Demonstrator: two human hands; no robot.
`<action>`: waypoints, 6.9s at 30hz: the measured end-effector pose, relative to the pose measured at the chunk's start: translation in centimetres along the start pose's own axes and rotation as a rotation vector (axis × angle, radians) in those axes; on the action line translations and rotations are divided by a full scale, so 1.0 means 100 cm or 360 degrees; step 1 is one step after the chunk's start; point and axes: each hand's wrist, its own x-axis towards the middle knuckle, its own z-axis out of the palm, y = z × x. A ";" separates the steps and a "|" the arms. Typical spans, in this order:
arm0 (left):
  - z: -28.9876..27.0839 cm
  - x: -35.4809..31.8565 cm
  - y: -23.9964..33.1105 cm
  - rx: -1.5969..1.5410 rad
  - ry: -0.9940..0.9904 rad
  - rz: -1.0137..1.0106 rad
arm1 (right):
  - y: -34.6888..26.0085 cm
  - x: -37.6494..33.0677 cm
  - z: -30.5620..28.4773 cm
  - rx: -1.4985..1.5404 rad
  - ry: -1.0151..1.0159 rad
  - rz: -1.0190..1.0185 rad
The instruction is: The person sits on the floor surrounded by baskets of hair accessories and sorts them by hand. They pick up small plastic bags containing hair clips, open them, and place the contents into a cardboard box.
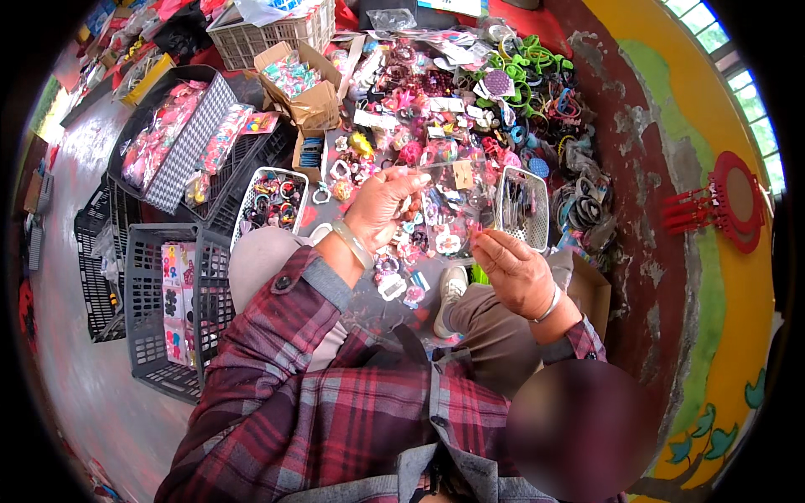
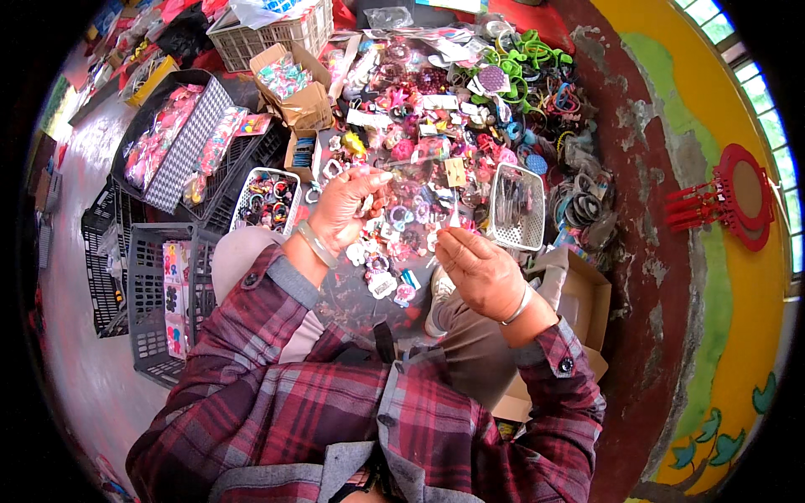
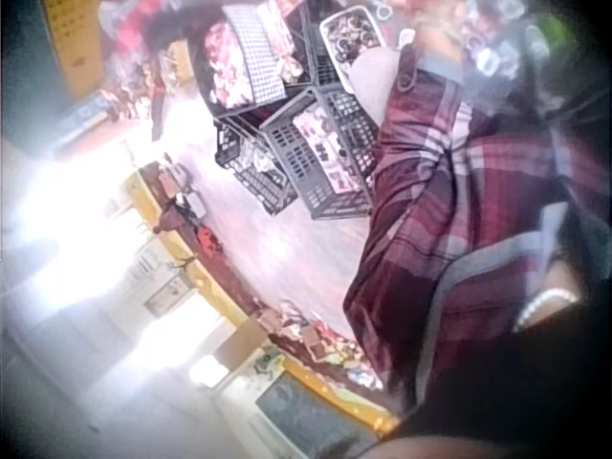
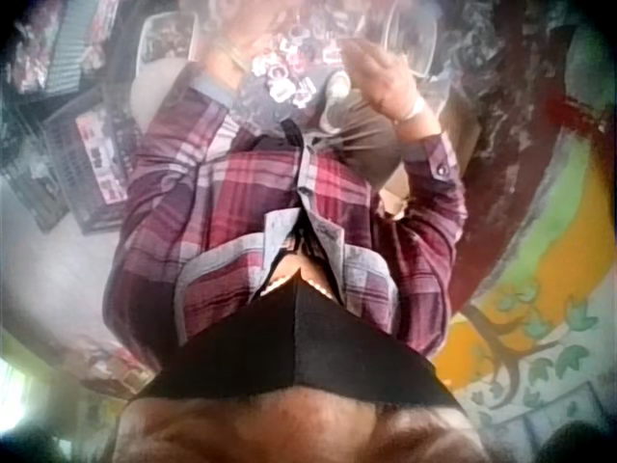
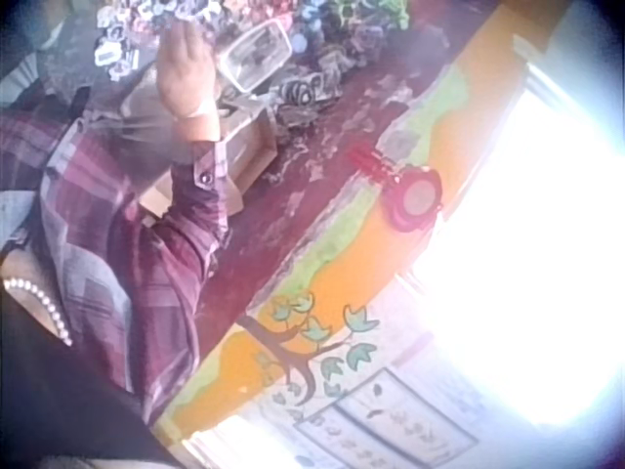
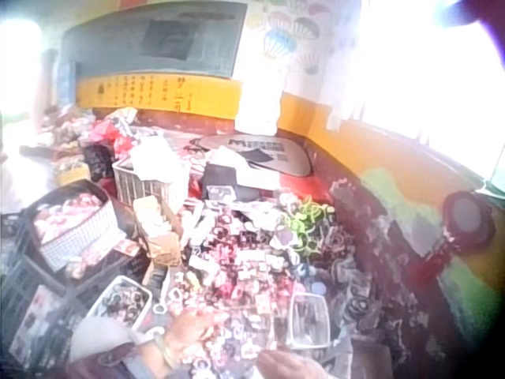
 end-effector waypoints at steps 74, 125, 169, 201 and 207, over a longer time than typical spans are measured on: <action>0.010 0.009 0.007 0.1093 -0.0192 0.0164 | 0.057 0.042 0.037 0.1468 -0.0266 0.1617; 0.015 0.016 -0.022 0.0257 0.0062 -0.0252 | 0.037 0.063 0.044 0.0216 0.0051 0.0952; 0.012 0.017 -0.022 -0.0470 0.0150 -0.0254 | 0.022 0.069 0.065 0.0804 0.0263 0.0658; 0.012 0.020 -0.025 0.0383 0.0248 0.0108 | 0.032 0.065 0.080 0.0018 0.0352 0.0573; 0.015 0.018 -0.022 0.0301 0.0393 0.0207 | 0.020 0.072 0.082 -0.0128 0.0338 0.0561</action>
